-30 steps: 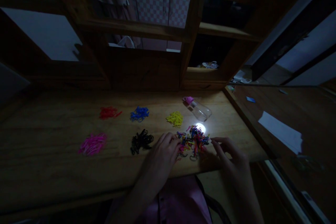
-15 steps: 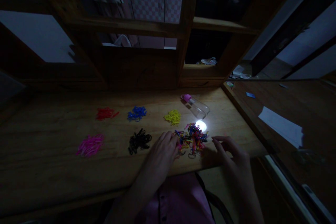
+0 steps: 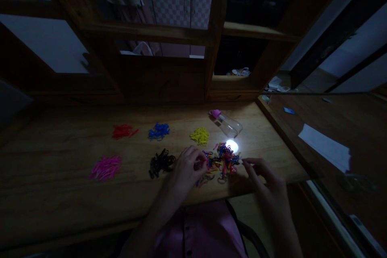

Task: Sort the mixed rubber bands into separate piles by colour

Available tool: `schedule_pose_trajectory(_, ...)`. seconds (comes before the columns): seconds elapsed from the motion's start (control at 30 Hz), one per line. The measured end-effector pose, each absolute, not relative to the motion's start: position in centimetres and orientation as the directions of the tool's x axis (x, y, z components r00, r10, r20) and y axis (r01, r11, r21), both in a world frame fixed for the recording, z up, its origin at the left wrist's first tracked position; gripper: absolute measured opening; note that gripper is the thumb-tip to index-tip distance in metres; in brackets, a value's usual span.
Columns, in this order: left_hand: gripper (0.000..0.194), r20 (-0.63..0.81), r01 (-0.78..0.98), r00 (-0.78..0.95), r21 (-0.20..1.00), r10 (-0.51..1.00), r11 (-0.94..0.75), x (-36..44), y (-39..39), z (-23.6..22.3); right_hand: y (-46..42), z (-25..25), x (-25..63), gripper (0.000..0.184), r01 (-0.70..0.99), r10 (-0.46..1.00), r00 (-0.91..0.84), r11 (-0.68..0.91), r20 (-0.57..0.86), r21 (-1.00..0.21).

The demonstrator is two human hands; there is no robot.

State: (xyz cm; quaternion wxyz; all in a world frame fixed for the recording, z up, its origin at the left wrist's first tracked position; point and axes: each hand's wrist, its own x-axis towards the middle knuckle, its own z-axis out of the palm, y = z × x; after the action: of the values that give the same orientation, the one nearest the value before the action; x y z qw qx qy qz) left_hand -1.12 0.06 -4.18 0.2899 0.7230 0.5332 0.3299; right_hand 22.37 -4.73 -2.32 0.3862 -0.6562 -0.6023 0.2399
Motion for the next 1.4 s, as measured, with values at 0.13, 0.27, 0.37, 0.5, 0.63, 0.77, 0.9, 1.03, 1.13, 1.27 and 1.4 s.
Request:
schedule_pose_trajectory(0.13, 0.006, 0.074, 0.376, 0.100, 0.920, 0.992, -0.107, -1.3, 0.1, -3.6, -4.6, -2.5, 21.8, 0.018, 0.585, 0.982, 0.126, 0.040, 0.139, -0.810)
schedule_pose_trajectory(0.27, 0.016, -0.034, 0.117, 0.099, 0.993, 0.994, 0.022, -1.4, 0.2, -3.8, -4.3, -2.5, 20.4, 0.017, 0.549, 0.985, 0.070, 0.095, 0.159, -0.830)
schedule_pose_trajectory(0.37, 0.019, -0.067, -0.065, 0.119, 0.995, 0.991, 0.075, -1.4, 0.2, -4.0, -3.9, -2.1, 18.5, 0.014, 0.523, 0.982, 0.006, 0.160, 0.191, -0.837)
schedule_pose_trajectory(0.5, 0.019, -0.117, -0.178, 0.136, 0.974, 0.984, 0.140, -1.3, 0.2, -4.0, -3.4, -2.0, 15.7, 0.020, 0.508, 0.973, -0.053, 0.218, 0.223, -0.833)
schedule_pose_trajectory(0.63, 0.020, -0.152, -0.253, 0.144, 0.950, 0.978, 0.185, -1.4, 0.0, -4.1, -3.0, -2.3, 14.3, 0.017, 0.512, 0.957, -0.063, 0.276, 0.285, -0.814)
schedule_pose_trajectory(0.77, 0.021, -0.172, -0.301, 0.150, 0.930, 0.974, 0.211, -1.7, -0.3, -4.4, -3.1, -2.4, 14.4, 0.015, 0.522, 0.947, -0.041, 0.293, 0.320, -0.801)
schedule_pose_trajectory(0.9, 0.021, -0.173, -0.336, 0.143, 0.918, 0.974, 0.212, -2.0, -0.5, -4.3, -3.2, -2.1, 14.7, 0.012, 0.525, 0.950, -0.017, 0.275, 0.313, -0.806)
schedule_pose_trajectory(1.03, 0.022, -0.186, -0.351, 0.131, 0.910, 0.974, 0.221, -2.3, -0.7, -3.9, -3.2, -2.0, 15.2, 0.011, 0.525, 0.950, 0.019, 0.256, 0.312, -0.812)
schedule_pose_trajectory(1.13, 0.022, -0.200, -0.357, 0.126, 0.905, 0.972, 0.232, -2.5, -0.9, -3.7, -3.1, -1.9, 15.5, 0.012, 0.529, 0.950, 0.039, 0.244, 0.311, -0.813)
schedule_pose_trajectory(1.27, 0.022, -0.199, -0.345, 0.120, 0.910, 0.973, 0.229, -3.3, -1.5, -3.2, -3.0, -1.8, 15.8, 0.012, 0.538, 0.947, 0.072, 0.227, 0.312, -0.812)
schedule_pose_trajectory(1.4, 0.025, -0.145, -0.084, -0.110, 0.987, 0.983, 0.136, -6.6, -3.1, -2.8, -3.0, -1.8, 16.4, 0.015, 0.551, 0.954, 0.073, 0.205, 0.292, -0.809)
